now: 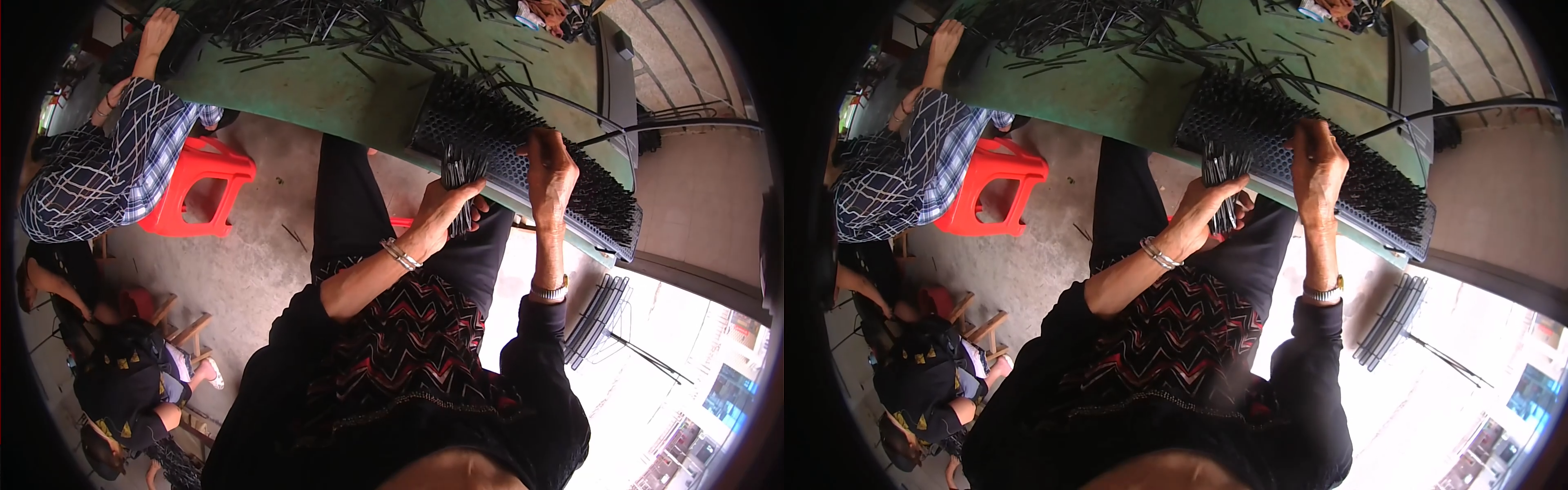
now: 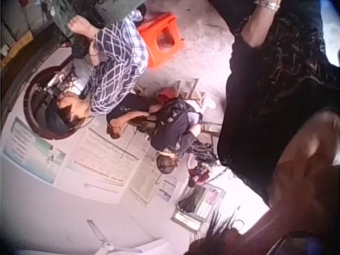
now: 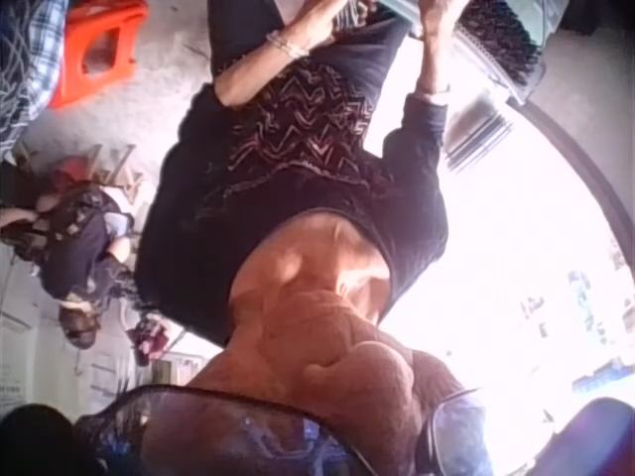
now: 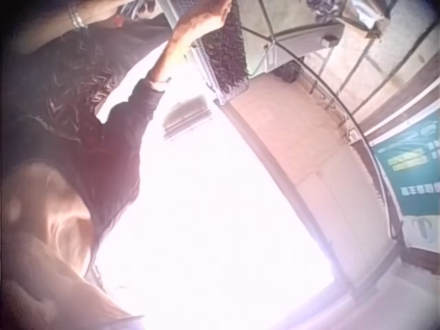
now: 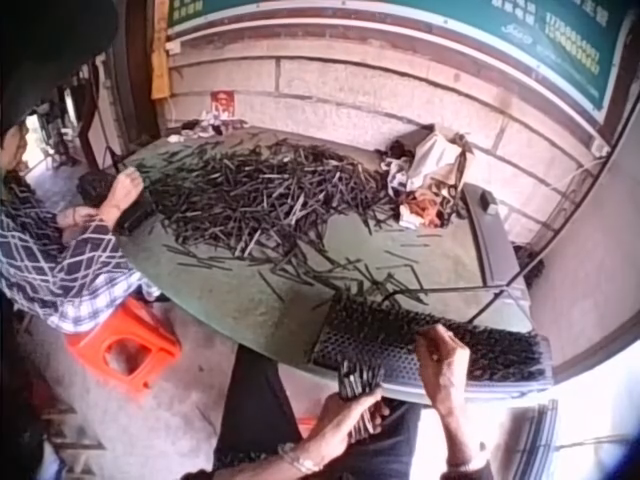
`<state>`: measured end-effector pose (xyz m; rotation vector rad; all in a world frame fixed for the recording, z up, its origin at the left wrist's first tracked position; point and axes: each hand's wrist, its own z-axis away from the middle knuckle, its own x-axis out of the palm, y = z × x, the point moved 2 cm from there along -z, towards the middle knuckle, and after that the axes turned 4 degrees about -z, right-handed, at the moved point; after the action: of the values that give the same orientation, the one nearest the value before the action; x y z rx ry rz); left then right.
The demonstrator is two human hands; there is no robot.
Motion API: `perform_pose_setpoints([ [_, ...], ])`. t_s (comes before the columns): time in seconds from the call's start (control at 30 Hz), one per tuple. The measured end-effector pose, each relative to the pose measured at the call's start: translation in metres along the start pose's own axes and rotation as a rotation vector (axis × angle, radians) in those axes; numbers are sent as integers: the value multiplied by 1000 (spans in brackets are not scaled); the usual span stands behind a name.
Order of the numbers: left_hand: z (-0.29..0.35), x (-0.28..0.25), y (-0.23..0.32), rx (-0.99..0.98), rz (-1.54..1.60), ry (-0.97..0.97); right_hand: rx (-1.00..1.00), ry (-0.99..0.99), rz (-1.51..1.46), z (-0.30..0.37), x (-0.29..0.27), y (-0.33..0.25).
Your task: Inserting bundles of black bristles into a perforated base to assemble a brush.
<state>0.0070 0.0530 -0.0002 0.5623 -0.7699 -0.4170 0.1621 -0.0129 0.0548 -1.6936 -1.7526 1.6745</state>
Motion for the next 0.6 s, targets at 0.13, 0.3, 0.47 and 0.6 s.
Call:
perform_pose_setpoints([
  [0.13,2,1,3,10,-6,-1,-134,-88,105,-4,6,2],
  [0.3,6,4,4,18,4,-28,-235,-6,306,-7,6,-2],
  [0.47,9,6,7,0,23,-38,-155,29,374,3,5,6],
  [0.6,11,8,8,-16,33,-43,-72,20,284,7,2,-5],
])
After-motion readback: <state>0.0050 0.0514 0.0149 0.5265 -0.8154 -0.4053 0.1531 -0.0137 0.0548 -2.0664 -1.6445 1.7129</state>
